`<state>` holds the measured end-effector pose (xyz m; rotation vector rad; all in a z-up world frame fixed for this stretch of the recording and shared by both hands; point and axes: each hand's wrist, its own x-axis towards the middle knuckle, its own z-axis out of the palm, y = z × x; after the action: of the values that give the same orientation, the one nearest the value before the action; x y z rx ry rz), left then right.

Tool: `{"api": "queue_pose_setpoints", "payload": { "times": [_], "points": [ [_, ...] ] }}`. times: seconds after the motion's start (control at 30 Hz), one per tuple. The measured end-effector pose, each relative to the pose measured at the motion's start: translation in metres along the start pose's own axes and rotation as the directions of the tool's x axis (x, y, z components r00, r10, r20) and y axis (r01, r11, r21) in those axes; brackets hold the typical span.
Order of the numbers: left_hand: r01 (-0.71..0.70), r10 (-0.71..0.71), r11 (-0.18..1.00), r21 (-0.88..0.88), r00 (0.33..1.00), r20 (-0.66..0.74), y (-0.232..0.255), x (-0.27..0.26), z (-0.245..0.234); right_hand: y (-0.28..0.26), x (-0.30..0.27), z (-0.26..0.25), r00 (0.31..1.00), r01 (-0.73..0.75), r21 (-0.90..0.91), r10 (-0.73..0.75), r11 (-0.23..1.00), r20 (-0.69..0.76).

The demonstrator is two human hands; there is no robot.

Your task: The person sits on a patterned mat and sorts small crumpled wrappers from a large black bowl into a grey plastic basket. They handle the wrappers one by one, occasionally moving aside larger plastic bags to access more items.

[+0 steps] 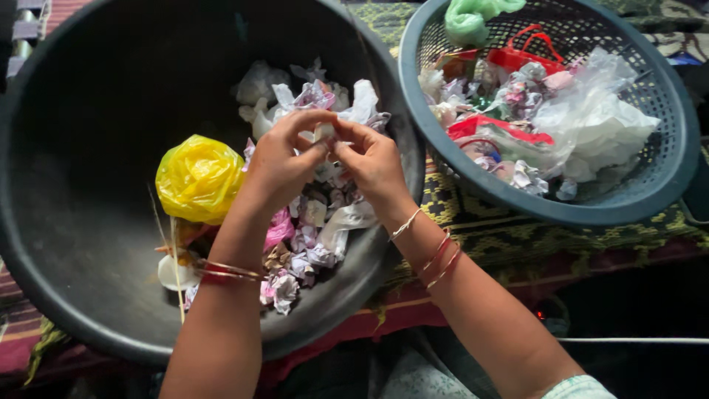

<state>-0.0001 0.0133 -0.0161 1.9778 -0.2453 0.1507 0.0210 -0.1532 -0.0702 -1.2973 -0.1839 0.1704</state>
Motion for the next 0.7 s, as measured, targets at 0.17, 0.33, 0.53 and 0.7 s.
{"api": "queue_pose_setpoints", "payload": {
  "times": [0.17,0.33,0.53,0.7],
  "points": [
    [-0.262,0.261,0.964,-0.047,0.965,-0.026,0.011,0.002,0.006,-0.019,-0.012,-0.022,1.000,-0.014,0.027,0.014,1.000,-0.002],
    [0.078,-0.078,0.997,-0.010,0.997,-0.014,0.023,-0.001,0.003,-0.085,-0.020,-0.100,0.962,0.272,-0.246,-0.272,0.930,0.032],
    [0.057,-0.060,0.977,0.206,0.998,0.010,0.023,-0.002,0.003,-0.162,-0.057,-0.205,0.896,0.289,-0.957,-0.361,0.032,0.259],
    [0.093,-0.107,0.957,0.276,0.994,0.037,0.018,-0.003,0.002,-0.155,-0.075,-0.248,0.975,0.051,-0.969,0.222,-0.242,-0.004]
  ]
}}
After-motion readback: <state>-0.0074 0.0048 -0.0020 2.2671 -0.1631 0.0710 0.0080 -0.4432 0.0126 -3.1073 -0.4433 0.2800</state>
